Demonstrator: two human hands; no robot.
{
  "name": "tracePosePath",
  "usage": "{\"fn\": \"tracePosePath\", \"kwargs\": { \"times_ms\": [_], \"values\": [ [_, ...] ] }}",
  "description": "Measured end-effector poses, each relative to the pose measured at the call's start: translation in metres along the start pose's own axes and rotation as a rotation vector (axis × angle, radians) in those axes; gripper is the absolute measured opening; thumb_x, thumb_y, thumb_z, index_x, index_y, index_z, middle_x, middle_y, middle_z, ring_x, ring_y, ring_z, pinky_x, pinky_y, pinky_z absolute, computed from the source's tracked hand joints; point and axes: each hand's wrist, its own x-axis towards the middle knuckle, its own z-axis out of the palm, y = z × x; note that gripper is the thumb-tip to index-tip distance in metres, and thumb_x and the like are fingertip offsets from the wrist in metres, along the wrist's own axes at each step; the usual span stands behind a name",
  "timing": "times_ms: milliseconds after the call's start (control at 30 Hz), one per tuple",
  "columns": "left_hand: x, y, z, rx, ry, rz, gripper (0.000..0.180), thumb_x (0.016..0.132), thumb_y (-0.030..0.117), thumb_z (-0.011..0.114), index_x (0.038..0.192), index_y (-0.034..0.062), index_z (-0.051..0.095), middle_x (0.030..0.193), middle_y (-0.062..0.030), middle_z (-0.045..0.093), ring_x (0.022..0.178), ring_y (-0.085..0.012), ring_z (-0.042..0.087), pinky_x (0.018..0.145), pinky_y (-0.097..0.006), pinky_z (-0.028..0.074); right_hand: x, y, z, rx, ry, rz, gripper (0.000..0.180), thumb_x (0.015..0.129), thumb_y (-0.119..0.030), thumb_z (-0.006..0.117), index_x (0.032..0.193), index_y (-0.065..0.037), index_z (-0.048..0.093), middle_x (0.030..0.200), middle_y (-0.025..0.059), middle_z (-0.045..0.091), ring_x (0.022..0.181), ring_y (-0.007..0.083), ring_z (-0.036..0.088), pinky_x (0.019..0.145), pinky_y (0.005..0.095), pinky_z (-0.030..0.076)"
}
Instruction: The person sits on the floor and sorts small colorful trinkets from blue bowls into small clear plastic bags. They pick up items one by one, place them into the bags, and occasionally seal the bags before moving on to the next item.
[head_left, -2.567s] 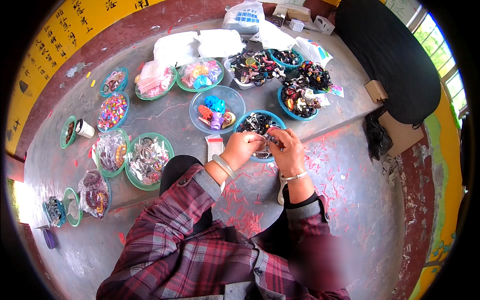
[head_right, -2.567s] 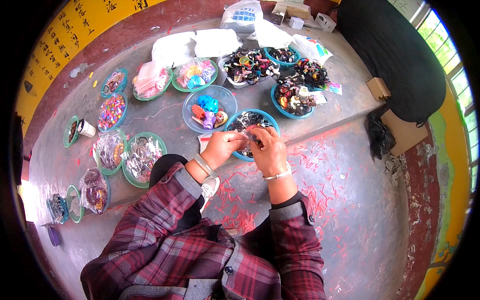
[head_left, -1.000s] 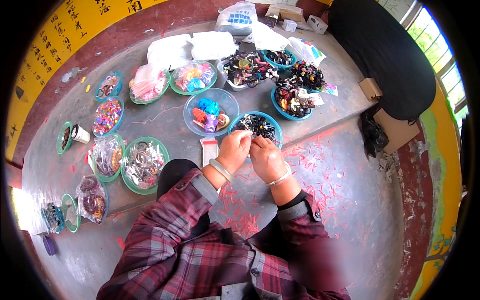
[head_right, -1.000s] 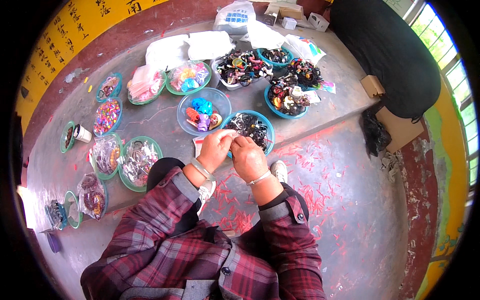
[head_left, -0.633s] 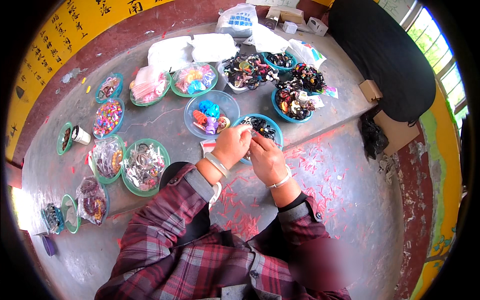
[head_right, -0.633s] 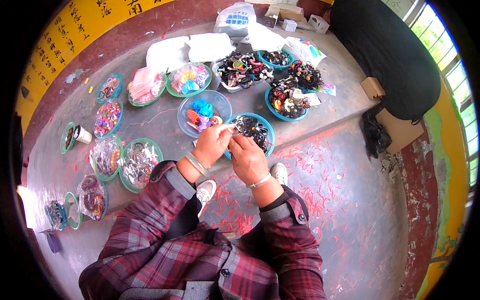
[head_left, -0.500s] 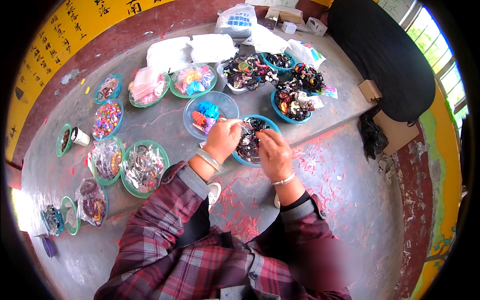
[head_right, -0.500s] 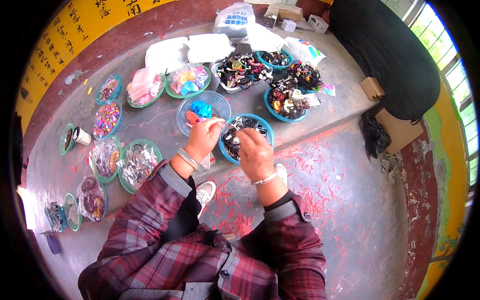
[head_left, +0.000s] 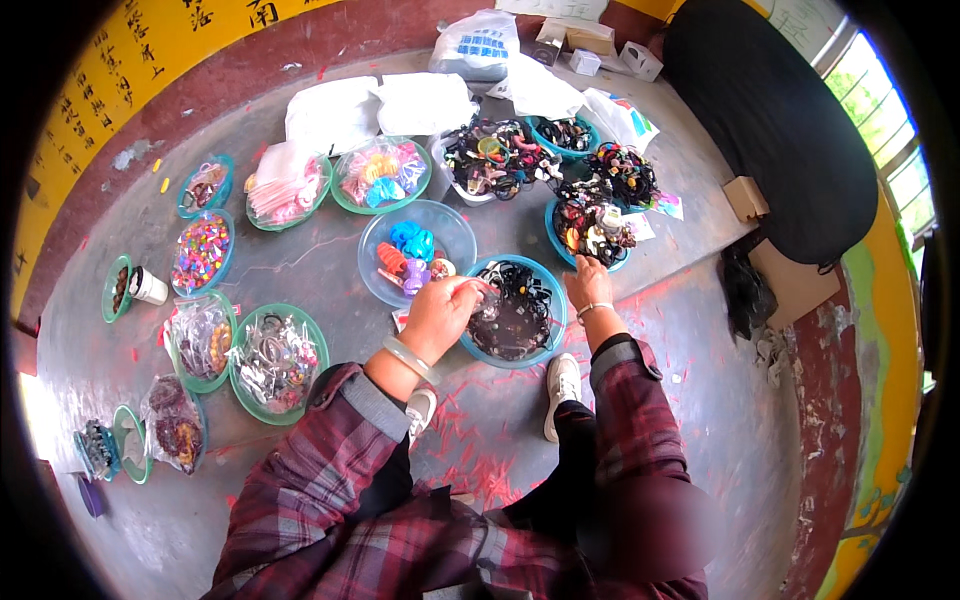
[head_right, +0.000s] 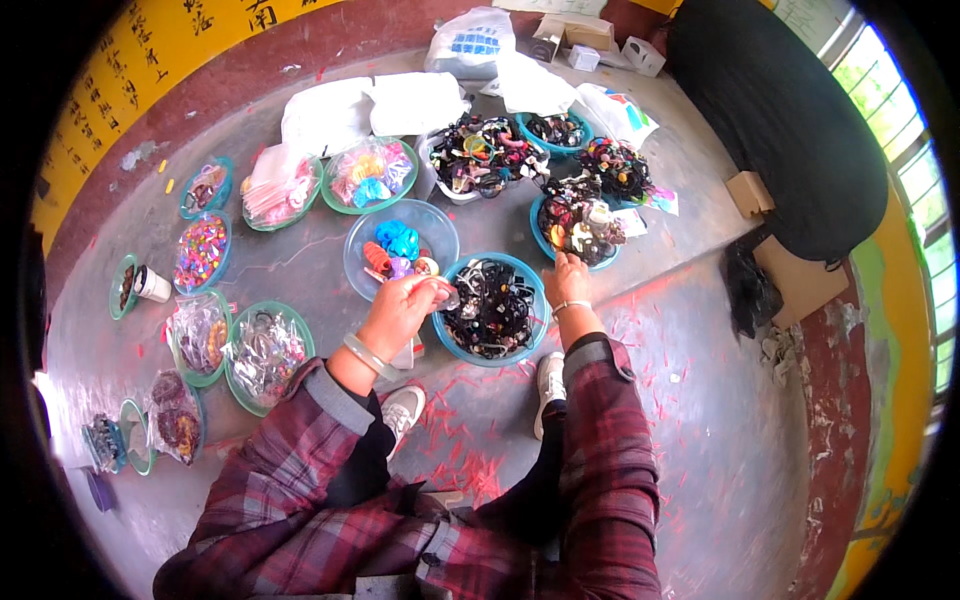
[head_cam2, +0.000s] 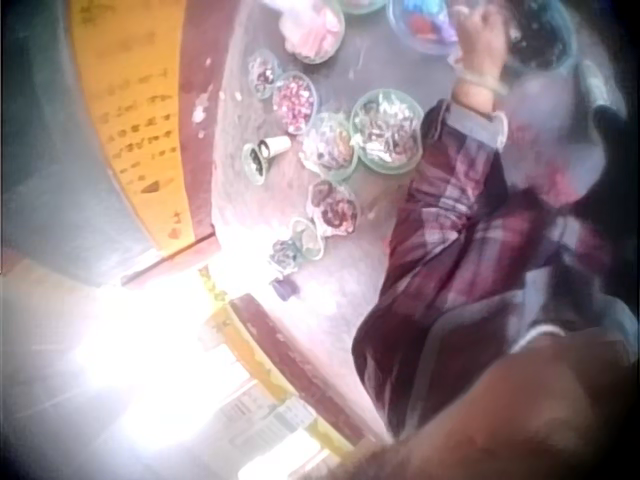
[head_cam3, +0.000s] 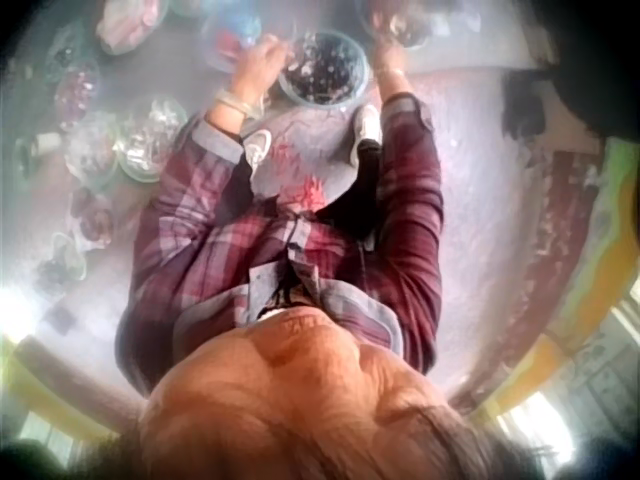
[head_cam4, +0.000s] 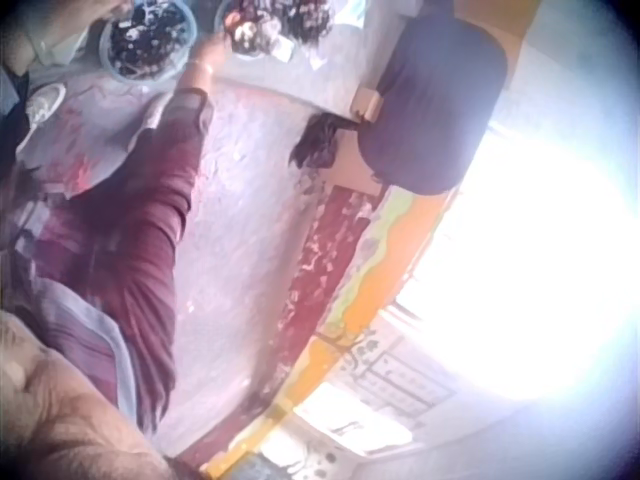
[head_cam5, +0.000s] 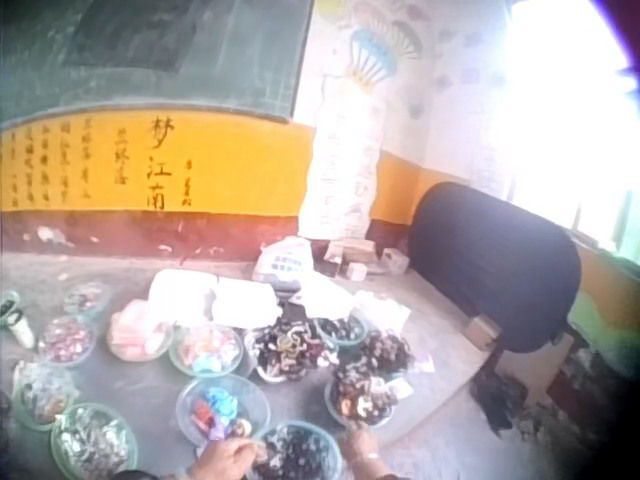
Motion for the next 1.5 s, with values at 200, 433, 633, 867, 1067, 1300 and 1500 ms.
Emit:
{"fn": "tracePosePath", "kwargs": {
  "times_ms": [200,433,633,867,1067,1300,1500],
  "values": [
    [0.002,0.008,-0.002,0.074,-0.031,-0.049,0.025,0.087,0.012,0.042,0.096,-0.0051,0.056,0.083,-0.0092,0.062,0.076,-0.0115,0.058,0.067,-0.023,0.047,0.05,0.001,0.023,-0.02,0.009,0.254,0.032,0.073,-0.029,0.058,0.096,-0.008,0.051,0.094,0.0171,0.057,0.086,0.0315,0.057,0.073,0.0395,0.046],
    [0.002,0.021,-0.003,0.101,0.026,-0.046,0.02,0.083,0.012,0.048,0.09,-0.003,0.059,0.073,-0.013,0.062,0.064,-0.0157,0.058,0.057,-0.025,0.044,0.086,-0.003,0.034,-0.08,-0.153,0.365,0.032,0.078,-0.037,0.049,0.099,-0.013,0.056,0.091,0.0162,0.061,0.086,0.0299,0.059,0.074,0.0398,0.047],
    [0.006,0.021,0.008,0.087,-0.053,-0.063,0.022,0.084,0.009,0.044,0.095,-0.0037,0.058,0.08,-0.0087,0.064,0.07,-0.0099,0.058,0.063,-0.023,0.046,0.095,0.048,0.057,-0.2,-0.059,0.432,0.029,0.08,-0.03,0.046,0.082,-0.008,0.064,0.085,0.013,0.063,0.081,0.0286,0.061,0.071,0.0396,0.048],
    [0.002,0.017,0.007,0.151,-0.018,-0.027,0.022,0.084,0.009,0.044,0.093,-0.004,0.058,0.08,-0.0104,0.064,0.071,-0.0136,0.06,0.067,-0.024,0.046,0.065,0.049,0.02,0.676,0.041,0.639,0.021,0.079,-0.018,0.049,0.08,-0.001,0.061,0.068,0.0129,0.062,0.055,0.0178,0.061,0.047,0.0295,0.047],
    [0.001,-0.004,0.008,0.178,-0.06,0.004,0.024,0.085,0.011,0.042,0.092,-0.0041,0.059,0.082,-0.0094,0.063,0.074,-0.0121,0.059,0.066,-0.023,0.046,0.033,0.029,-0.023,1.488,-0.05,0.608,0.015,0.081,-0.014,0.05,0.08,-0.001,0.056,0.066,0.009,0.06,0.049,0.0148,0.056,0.04,0.022,0.039],
    [0.003,-0.015,0.015,-0.193,-0.17,-0.325,0.029,0.087,0.021,0.041,0.098,0.0014,0.058,0.086,-0.0062,0.061,0.075,-0.0132,0.058,0.068,-0.026,0.048,-0.028,-0.049,-0.103,1.788,-0.235,0.409,0.011,0.081,-0.015,0.053,0.075,-0.007,0.055,0.067,0.0071,0.06,0.051,0.0144,0.056,0.041,0.0217,0.038],
    [-0.001,-0.012,0.017,-0.235,-0.216,-0.38,0.03,0.083,0.026,0.048,0.096,0.0008,0.059,0.083,-0.0066,0.06,0.073,-0.0121,0.058,0.064,-0.023,0.047,-0.098,-0.094,-0.129,1.924,-0.253,0.352,0.004,0.078,-0.008,0.054,0.08,-0.005,0.055,0.064,0.0056,0.056,0.05,0.0125,0.053,0.044,0.0214,0.039]
  ]
}}
